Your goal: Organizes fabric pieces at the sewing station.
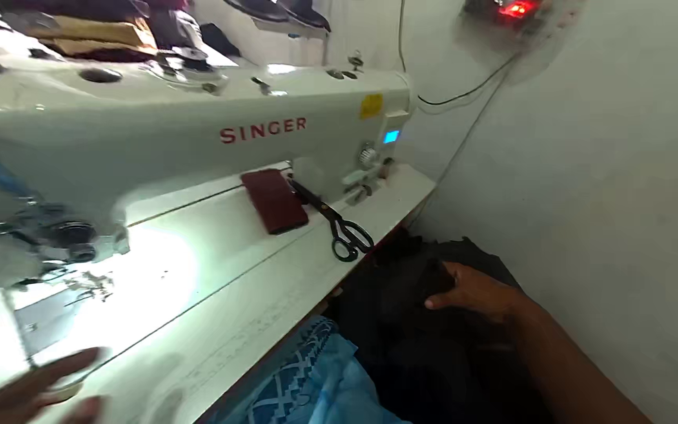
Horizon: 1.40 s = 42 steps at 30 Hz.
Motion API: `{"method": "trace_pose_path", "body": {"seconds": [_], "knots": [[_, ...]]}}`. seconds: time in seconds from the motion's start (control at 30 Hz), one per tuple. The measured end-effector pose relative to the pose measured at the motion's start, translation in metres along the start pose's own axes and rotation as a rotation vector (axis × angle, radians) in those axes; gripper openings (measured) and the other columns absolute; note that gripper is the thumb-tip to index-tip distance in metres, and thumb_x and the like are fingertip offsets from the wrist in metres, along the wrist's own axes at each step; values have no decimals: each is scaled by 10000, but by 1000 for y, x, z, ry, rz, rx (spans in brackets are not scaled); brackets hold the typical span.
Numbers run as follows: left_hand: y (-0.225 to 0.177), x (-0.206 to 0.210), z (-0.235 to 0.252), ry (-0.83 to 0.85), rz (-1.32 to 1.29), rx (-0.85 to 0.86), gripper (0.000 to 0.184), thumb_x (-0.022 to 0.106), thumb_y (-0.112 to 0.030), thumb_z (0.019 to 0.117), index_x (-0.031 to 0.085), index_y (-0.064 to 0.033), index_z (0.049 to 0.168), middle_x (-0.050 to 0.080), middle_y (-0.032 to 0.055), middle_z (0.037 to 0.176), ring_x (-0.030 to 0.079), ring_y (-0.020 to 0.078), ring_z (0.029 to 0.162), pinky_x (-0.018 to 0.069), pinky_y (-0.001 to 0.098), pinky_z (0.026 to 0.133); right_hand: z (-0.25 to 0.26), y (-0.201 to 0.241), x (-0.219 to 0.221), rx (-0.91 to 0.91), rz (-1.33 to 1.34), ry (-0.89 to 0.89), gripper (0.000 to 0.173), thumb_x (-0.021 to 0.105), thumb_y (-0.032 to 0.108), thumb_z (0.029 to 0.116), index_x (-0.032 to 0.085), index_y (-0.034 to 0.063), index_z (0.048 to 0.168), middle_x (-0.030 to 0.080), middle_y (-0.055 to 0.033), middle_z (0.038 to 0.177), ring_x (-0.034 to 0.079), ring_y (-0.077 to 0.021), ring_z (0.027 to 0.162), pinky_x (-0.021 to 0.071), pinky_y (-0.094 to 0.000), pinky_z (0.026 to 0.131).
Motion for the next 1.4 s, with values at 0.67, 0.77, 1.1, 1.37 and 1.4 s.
{"method": "trace_pose_path", "body": {"seconds": [0.67, 0.77, 1.1, 1.37, 1.4], "knots": [[73, -53, -50, -614, -218, -221, 225, 593, -78, 943, 638, 18, 1142, 666, 91, 1242, 652, 122, 1132, 566, 289, 924, 117, 110, 226, -1278, -778, -149, 468, 628, -70, 860, 754, 252, 1176, 674, -93, 1335, 590, -415, 1291, 417, -754, 981], [85, -68, -59, -673, -131, -343, 273, 609, -144, 958, 633, 16, 1177, 681, 90, 1207, 670, 115, 1089, 569, 284, 907, 116, 104, 223, -1122, -657, -167, 301, 614, 51, 908, 755, 139, 1159, 692, -142, 1253, 646, -426, 1157, 495, -690, 876], [77, -34, -36, -348, 223, -95, 332, 629, -259, 977, 687, -29, 1210, 689, 136, 1265, 613, 286, 1248, 497, 481, 1037, 102, 134, 273, -1007, -914, 61, 610, 554, -117, 902, 630, 234, 1396, 618, -53, 1446, 509, -370, 1396, 400, -675, 1040], [73, 0, -34, -58, 518, 45, 741, 729, -579, 819, 630, -105, 1379, 599, 155, 1446, 524, 409, 1374, 439, 657, 1039, 111, 107, 238, -1238, -866, -13, 418, 685, -87, 770, 773, 251, 1000, 725, -45, 956, 668, -350, 1158, 354, -800, 1010], [73, 0, -33, -58, 528, 38, 763, 731, -586, 808, 619, -102, 1388, 602, 154, 1441, 528, 406, 1371, 441, 653, 1033, 110, 104, 228, -1236, -859, -50, 397, 672, -104, 753, 774, 234, 936, 726, -45, 945, 670, -348, 1158, 355, -795, 1013]]}}
Point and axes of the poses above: each hand's wrist, its own z-axis towards the middle knuckle, its own x-axis out of the palm, y = z × x, the point moved 5 cm from there along z, towards the middle knuckle
